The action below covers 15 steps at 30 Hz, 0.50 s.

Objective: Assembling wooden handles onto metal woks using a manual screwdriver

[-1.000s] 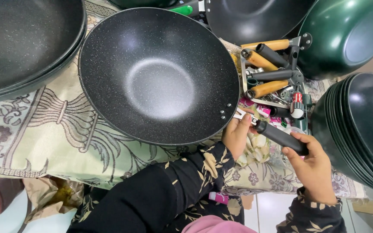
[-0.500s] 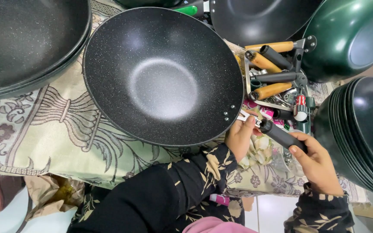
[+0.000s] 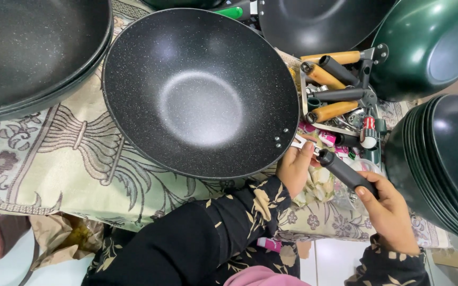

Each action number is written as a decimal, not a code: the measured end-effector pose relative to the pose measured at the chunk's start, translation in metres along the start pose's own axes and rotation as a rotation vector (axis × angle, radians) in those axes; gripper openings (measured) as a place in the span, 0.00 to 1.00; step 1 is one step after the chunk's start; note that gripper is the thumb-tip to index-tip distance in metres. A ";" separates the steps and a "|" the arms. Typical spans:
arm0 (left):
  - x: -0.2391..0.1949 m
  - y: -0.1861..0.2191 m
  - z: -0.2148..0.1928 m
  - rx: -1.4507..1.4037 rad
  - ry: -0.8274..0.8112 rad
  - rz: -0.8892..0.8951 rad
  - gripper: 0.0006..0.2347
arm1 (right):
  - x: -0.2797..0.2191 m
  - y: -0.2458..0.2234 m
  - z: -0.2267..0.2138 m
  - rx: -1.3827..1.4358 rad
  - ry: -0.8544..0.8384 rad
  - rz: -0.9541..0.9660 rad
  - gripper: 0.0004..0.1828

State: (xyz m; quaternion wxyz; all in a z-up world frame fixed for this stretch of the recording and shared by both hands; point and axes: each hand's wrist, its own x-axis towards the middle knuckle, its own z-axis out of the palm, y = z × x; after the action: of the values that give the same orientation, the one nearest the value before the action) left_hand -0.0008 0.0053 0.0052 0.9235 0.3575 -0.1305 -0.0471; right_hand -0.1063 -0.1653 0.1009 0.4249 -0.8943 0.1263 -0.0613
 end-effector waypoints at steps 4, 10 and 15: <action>0.000 -0.004 0.000 -0.003 0.015 0.005 0.13 | -0.005 -0.001 0.004 0.008 0.024 0.005 0.19; 0.000 -0.004 0.000 0.002 0.021 0.000 0.13 | -0.010 0.000 0.005 0.004 0.041 0.004 0.18; 0.000 0.000 0.001 0.004 0.024 0.001 0.13 | -0.006 0.001 0.009 0.023 0.013 -0.031 0.18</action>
State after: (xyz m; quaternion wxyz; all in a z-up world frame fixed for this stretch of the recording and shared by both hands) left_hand -0.0012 0.0045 0.0055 0.9243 0.3600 -0.1198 -0.0421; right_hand -0.1101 -0.1578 0.0949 0.4334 -0.8907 0.1147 -0.0752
